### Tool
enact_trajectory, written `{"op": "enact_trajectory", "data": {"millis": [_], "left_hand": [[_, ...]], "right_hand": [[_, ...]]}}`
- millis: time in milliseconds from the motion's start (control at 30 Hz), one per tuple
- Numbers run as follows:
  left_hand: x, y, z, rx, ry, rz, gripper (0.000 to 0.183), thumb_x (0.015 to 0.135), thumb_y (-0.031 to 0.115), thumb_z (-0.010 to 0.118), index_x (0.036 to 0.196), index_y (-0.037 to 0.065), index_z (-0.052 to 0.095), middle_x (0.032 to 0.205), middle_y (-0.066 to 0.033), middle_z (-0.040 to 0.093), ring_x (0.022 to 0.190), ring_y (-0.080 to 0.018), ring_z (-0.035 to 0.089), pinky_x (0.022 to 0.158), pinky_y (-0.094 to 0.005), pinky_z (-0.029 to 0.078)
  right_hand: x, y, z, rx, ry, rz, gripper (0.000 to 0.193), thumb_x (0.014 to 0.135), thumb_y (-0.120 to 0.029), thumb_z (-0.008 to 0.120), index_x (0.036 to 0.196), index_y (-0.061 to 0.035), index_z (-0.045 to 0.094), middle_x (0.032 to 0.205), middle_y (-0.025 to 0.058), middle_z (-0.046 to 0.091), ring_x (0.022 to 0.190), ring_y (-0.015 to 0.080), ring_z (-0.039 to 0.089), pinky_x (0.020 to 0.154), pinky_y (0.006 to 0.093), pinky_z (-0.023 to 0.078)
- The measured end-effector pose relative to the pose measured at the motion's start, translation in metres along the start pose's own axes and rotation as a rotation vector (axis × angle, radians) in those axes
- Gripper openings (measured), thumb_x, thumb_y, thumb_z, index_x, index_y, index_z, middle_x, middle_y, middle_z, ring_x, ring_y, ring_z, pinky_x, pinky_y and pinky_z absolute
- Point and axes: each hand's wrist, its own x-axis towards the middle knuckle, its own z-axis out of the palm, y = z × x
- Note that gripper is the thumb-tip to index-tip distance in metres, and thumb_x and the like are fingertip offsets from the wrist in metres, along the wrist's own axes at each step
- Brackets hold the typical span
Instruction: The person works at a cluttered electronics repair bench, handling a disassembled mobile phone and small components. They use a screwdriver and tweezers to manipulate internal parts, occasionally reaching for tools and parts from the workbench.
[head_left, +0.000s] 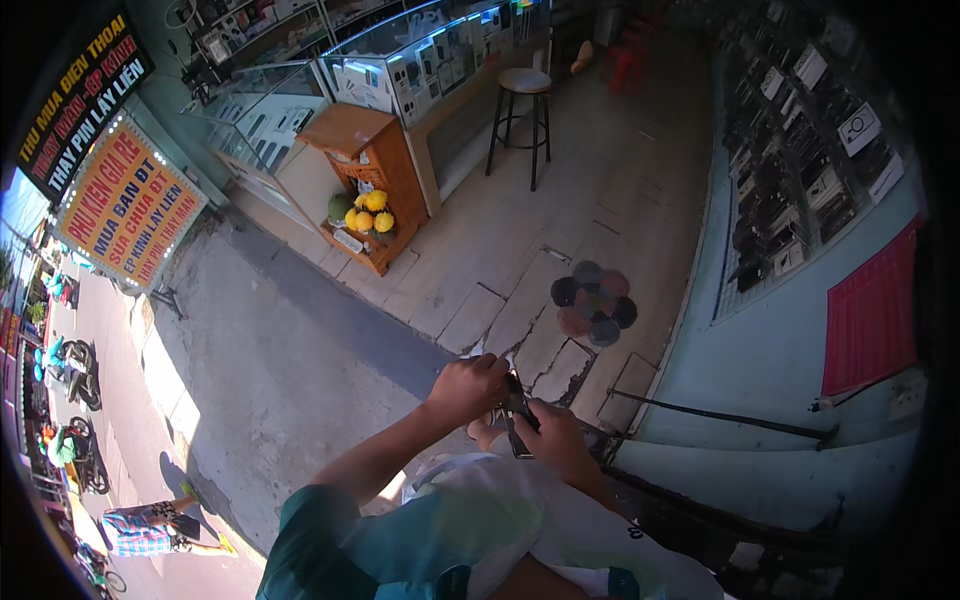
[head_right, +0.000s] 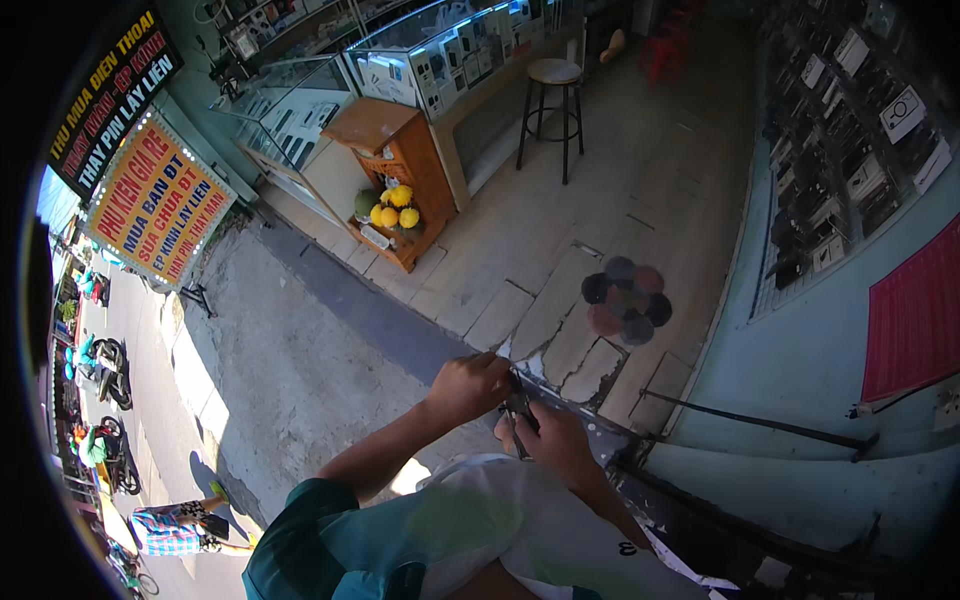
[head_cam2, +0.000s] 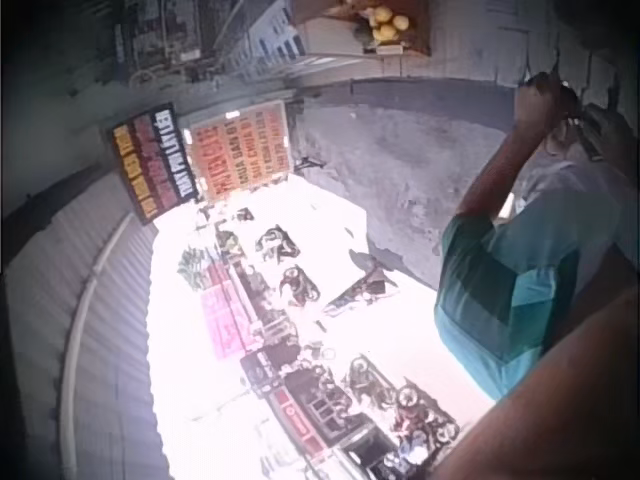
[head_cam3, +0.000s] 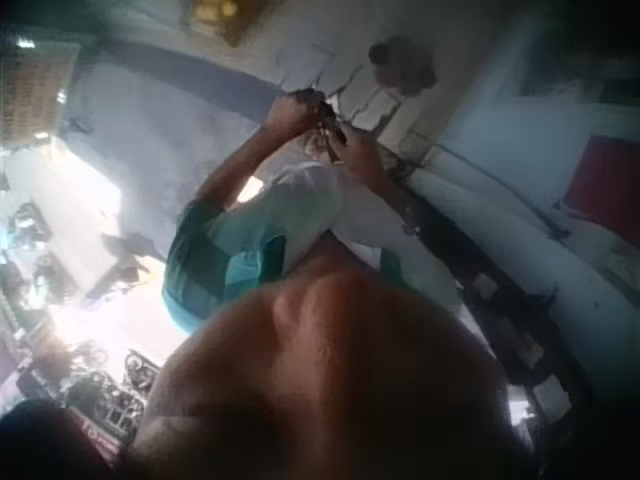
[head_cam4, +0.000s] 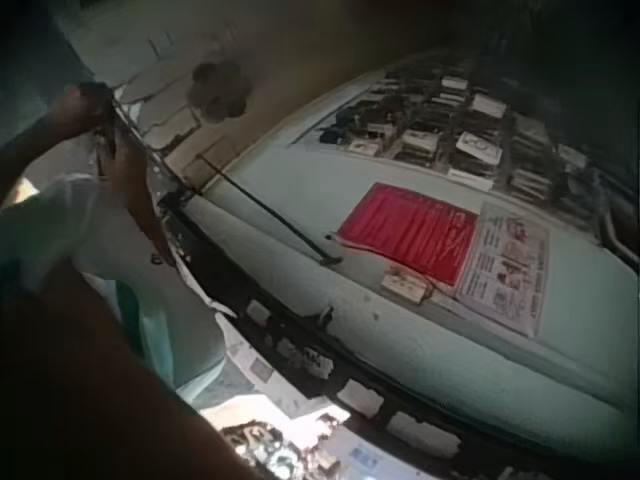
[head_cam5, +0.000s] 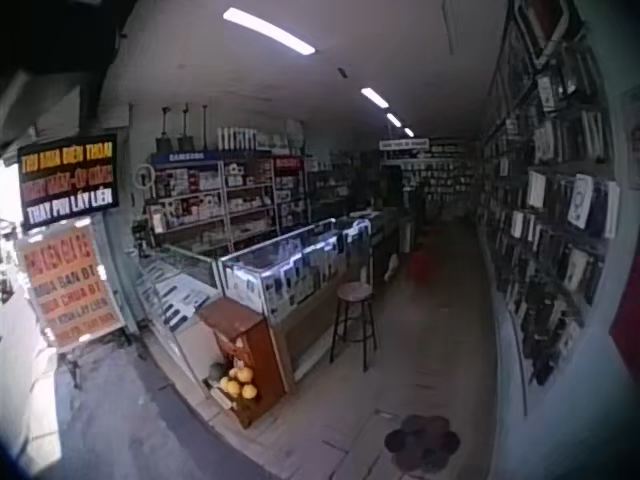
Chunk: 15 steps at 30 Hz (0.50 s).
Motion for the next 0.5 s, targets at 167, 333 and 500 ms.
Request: {"op": "enact_trajectory", "data": {"millis": [167, 333, 500], "left_hand": [[0.189, -0.086, -0.005, -0.003, 0.104, -0.098, 0.013, 0.079, 0.011, 0.075, 0.086, 0.008, 0.064, 0.077, -0.0073, 0.068, 0.064, -0.0281, 0.069, 0.058, -0.0399, 0.057], [0.331, -0.180, 0.030, -0.007, 0.150, -0.100, 0.015, 0.077, 0.009, 0.076, 0.090, 0.009, 0.068, 0.081, -0.0060, 0.071, 0.066, -0.0267, 0.071, 0.059, -0.0380, 0.058], [0.536, -0.249, 0.101, -0.093, 0.060, 0.038, 0.015, 0.077, 0.010, 0.076, 0.089, 0.009, 0.067, 0.079, -0.0069, 0.069, 0.067, -0.0273, 0.070, 0.060, -0.0388, 0.057]], "right_hand": [[0.205, 0.053, -0.070, 0.060, -0.037, -0.156, 0.022, 0.094, -0.020, 0.066, 0.085, -0.0013, 0.057, 0.066, 0.0181, 0.063, 0.060, 0.0410, 0.064, 0.057, 0.0517, 0.050], [0.365, 0.111, -0.117, 0.000, -0.071, -0.178, 0.021, 0.094, -0.020, 0.065, 0.090, -0.0016, 0.057, 0.067, 0.0188, 0.063, 0.062, 0.0422, 0.065, 0.058, 0.0526, 0.050], [0.509, 0.210, -0.204, -0.009, -0.029, 0.016, 0.024, 0.095, -0.024, 0.065, 0.091, -0.0014, 0.058, 0.069, 0.0217, 0.064, 0.065, 0.0441, 0.065, 0.059, 0.0541, 0.051]]}}
